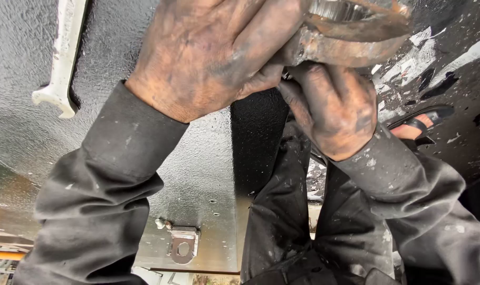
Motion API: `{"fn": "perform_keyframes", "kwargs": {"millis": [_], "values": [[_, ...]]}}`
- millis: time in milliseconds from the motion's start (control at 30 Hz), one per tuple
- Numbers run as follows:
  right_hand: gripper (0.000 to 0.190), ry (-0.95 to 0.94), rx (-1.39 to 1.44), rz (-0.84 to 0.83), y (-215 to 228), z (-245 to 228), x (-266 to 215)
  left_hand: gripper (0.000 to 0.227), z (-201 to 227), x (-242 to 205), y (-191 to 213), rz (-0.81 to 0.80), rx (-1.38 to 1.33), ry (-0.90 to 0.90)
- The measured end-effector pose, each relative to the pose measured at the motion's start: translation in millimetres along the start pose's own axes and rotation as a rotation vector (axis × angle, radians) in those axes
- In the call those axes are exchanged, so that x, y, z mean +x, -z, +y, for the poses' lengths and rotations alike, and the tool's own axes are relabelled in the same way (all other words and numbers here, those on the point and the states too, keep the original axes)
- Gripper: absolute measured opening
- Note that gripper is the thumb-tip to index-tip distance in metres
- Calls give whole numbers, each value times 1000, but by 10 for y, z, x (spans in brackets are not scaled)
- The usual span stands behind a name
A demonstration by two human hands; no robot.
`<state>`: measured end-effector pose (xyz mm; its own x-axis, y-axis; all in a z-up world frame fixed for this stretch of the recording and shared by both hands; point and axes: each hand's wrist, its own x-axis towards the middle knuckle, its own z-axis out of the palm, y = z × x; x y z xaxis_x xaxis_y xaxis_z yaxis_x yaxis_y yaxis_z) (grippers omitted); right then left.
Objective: The person uses a wrench to tighten bolts on a metal bracket attached to a large black metal surface. They repeatedly insert bolts, hand-tighten them, and then use the wrench to secure them in place.
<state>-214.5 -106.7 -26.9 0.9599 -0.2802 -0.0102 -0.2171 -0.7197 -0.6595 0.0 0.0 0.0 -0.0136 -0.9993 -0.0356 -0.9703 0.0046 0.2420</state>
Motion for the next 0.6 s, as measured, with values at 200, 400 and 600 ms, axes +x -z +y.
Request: {"fn": "perform_keyframes", "kwargs": {"millis": [200, 400, 600], "values": [[38, 56, -239, 24, -84, 110, -58, 60, -5, -91, -290, 55, -205, 51], [38, -116, -230, 86, -187, -17, -99, 65, 26, -116, -332, 59, -223, 104], [38, -76, -101, 116, -234, 45, -76, 54, 31, -54, -371, 154, -146, 62]]}}
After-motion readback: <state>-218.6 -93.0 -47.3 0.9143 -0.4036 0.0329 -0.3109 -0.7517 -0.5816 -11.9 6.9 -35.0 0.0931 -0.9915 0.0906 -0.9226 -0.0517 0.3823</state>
